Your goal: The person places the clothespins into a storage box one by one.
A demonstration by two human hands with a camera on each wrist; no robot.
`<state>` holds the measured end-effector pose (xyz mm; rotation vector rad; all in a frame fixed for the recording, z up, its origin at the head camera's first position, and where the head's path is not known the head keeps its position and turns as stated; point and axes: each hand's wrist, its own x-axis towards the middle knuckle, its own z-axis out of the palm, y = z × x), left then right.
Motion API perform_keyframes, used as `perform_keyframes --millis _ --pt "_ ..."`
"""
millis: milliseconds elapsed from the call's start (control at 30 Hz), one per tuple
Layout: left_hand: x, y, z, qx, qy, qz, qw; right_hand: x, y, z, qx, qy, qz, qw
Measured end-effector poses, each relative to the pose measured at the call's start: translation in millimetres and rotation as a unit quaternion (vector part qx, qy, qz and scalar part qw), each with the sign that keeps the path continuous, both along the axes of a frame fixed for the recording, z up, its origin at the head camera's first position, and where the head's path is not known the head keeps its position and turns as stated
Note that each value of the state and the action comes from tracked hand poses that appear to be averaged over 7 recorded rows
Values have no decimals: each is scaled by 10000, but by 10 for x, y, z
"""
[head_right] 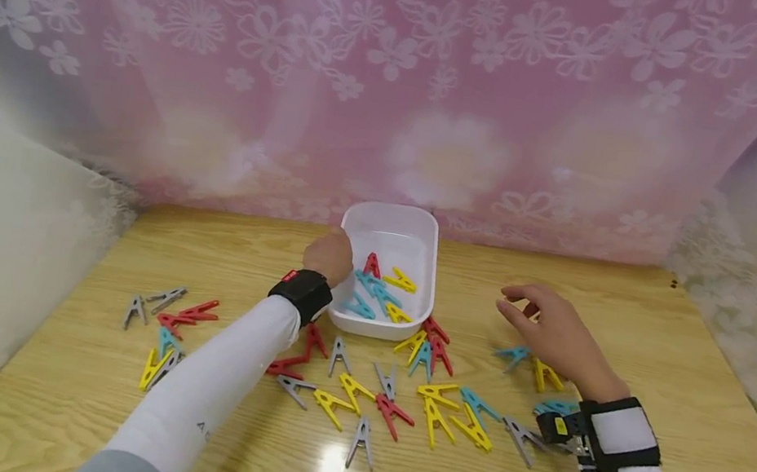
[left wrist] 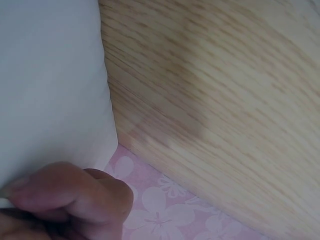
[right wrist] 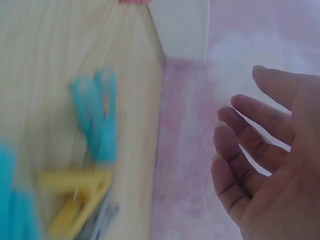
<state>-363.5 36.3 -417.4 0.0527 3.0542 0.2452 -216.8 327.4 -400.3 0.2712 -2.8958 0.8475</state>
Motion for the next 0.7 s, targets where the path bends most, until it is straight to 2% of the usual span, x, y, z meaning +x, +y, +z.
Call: perform_keyframes --millis 233,400,500,700 --pt "-11 -5 -22 61 39 -7 10000 284 359 -17 64 -119 -301 9995" --pt "-39 -25 -55 143 49 64 9999 444 592 -113 147 -199 -515 9984" --pt "-37 -17 -58 171 -6 71 9998 577 739 -176 194 -220 -490 9984" --pt "-3 9 -17 117 -9 43 9999 857 980 -255 214 -744 -686 9946"
